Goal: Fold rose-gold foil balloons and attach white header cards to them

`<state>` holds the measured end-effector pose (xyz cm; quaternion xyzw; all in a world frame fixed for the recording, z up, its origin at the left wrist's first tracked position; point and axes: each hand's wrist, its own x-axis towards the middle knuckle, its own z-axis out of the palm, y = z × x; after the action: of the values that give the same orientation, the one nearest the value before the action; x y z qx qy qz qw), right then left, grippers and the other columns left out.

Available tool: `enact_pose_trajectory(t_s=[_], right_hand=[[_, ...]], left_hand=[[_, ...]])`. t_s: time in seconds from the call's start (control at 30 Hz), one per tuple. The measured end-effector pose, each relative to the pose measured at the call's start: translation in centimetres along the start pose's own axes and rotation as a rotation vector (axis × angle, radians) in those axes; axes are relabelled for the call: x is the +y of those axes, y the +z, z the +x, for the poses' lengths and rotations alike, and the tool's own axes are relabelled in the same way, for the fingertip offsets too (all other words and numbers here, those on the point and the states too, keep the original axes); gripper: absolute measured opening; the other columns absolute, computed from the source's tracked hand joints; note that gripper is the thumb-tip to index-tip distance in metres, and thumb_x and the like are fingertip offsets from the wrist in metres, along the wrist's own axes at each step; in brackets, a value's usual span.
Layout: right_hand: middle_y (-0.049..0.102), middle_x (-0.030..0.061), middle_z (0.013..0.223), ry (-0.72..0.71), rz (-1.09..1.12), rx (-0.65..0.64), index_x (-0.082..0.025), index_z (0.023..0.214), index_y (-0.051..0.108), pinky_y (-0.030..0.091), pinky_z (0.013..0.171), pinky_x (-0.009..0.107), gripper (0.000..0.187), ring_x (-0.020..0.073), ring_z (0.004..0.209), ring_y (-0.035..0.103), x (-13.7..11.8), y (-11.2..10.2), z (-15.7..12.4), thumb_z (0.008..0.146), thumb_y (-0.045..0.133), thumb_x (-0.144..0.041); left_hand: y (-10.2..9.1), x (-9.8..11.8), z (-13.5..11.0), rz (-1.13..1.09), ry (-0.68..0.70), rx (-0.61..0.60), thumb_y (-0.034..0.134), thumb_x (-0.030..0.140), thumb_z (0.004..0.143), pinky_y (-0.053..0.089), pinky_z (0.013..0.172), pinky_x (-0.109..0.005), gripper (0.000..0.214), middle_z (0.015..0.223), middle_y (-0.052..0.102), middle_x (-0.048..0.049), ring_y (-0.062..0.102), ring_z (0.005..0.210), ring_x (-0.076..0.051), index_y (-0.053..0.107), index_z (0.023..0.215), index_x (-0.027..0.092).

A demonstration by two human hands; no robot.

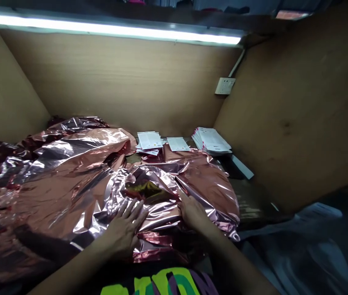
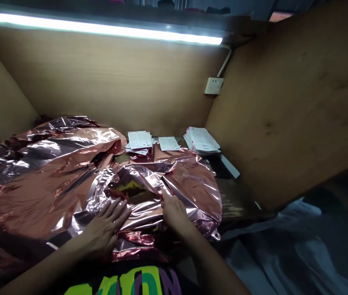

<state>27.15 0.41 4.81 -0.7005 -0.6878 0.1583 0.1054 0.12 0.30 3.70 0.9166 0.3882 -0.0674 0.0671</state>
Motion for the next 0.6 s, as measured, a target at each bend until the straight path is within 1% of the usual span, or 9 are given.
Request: enact_pose_trajectory(t_s=[0.07,0.1,0.2,0.3,0.37,0.43,0.5,0.57,0.6], right_hand=[[0.058,0.0191,0.132,-0.054,-0.089,0.054,-0.015,0.148,0.036,0.037,0.103,0.046,0.055,0.033,0.129,0.047,-0.6,0.6,-0.3,0.093,0.042,-0.019],[0.051,0.0184,0.141,-0.13,-0.103,0.071,-0.016,0.149,0.034,0.032,0.109,0.049,0.057,0.0336,0.136,0.038,-0.8,1.2,-0.5,0.094,0.044,-0.022],[0.03,0.0171,0.155,-0.374,-0.062,-0.026,-0.012,0.151,0.031,0.019,0.117,0.051,0.074,0.0338,0.145,0.019,-0.7,2.8,-0.9,0.09,0.054,-0.048],[0.022,0.0212,0.157,-0.423,-0.035,-0.132,-0.005,0.15,0.029,0.015,0.119,0.051,0.098,0.0357,0.146,0.015,-0.6,3.0,-1.2,0.078,0.063,-0.062],[0.02,0.0179,0.158,-0.507,-0.02,-0.138,-0.01,0.151,0.029,0.013,0.119,0.05,0.097,0.0345,0.147,0.013,-0.9,2.1,-1.2,0.074,0.071,-0.053],[0.026,0.0135,0.157,-0.647,0.02,-0.181,-0.017,0.149,0.034,0.017,0.118,0.047,0.084,0.0307,0.146,0.019,-1.4,0.5,-0.9,0.075,0.071,-0.034],[0.044,0.0105,0.149,-0.724,0.111,-0.29,-0.021,0.141,0.047,0.03,0.113,0.04,0.067,0.0259,0.136,0.04,-1.1,-1.1,0.0,0.076,0.063,-0.018],[0.067,0.0073,0.121,-0.652,0.223,-0.415,-0.021,0.121,0.065,0.045,0.095,0.031,0.046,0.0212,0.108,0.062,0.2,-2.5,1.2,0.077,0.056,-0.012],[0.072,0.0051,0.103,-0.575,0.277,-0.462,-0.02,0.109,0.071,0.048,0.084,0.028,0.037,0.0188,0.092,0.065,1.2,-3.1,2.0,0.077,0.054,-0.011]], left_hand=[[0.1,-0.2,0.6,-0.034,-0.012,-0.109,0.043,0.019,0.08,0.008,0.118,-0.057,0.085,0.161,-0.003,-0.0032,-0.003,0.147,-0.032,0.001,0.153,0.031],[0.2,-0.4,0.7,-0.04,-0.016,-0.127,0.043,0.017,0.08,0.007,0.118,-0.058,0.086,0.16,-0.005,-0.0033,-0.005,0.147,-0.032,-0.001,0.153,0.032],[-0.1,-0.6,0.6,-0.058,-0.01,-0.139,0.041,0.016,0.082,0.006,0.117,-0.06,0.084,0.16,-0.007,-0.0039,-0.009,0.146,-0.032,-0.002,0.152,0.033],[-1.6,-0.4,0.5,-0.116,-0.016,-0.223,0.036,0.02,0.089,0.008,0.117,-0.059,0.071,0.159,-0.005,-0.0042,-0.007,0.146,-0.031,0.006,0.153,0.032],[-3.3,-0.1,0.4,-0.174,-0.017,-0.284,0.033,0.025,0.093,0.01,0.117,-0.058,0.063,0.16,-0.001,-0.0034,-0.002,0.147,-0.031,0.013,0.152,0.033],[-5.3,0.0,0.3,-0.25,0.021,-0.322,0.03,0.031,0.096,0.013,0.118,-0.056,0.057,0.16,0.007,-0.0015,0.005,0.147,-0.029,0.018,0.152,0.035],[-7.3,-0.2,0.1,-0.343,0.058,-0.351,0.026,0.036,0.098,0.018,0.118,-0.053,0.052,0.159,0.018,-0.0002,0.015,0.147,-0.026,0.024,0.15,0.034],[-9.0,-0.9,0.1,-0.449,-0.007,-0.393,0.021,0.043,0.099,0.025,0.116,-0.051,0.052,0.156,0.032,-0.0023,0.031,0.142,-0.026,0.034,0.148,0.031],[-9.6,-1.5,0.2,-0.509,-0.063,-0.413,0.02,0.047,0.099,0.029,0.114,-0.049,0.054,0.152,0.039,-0.004,0.039,0.138,-0.026,0.041,0.145,0.029]])
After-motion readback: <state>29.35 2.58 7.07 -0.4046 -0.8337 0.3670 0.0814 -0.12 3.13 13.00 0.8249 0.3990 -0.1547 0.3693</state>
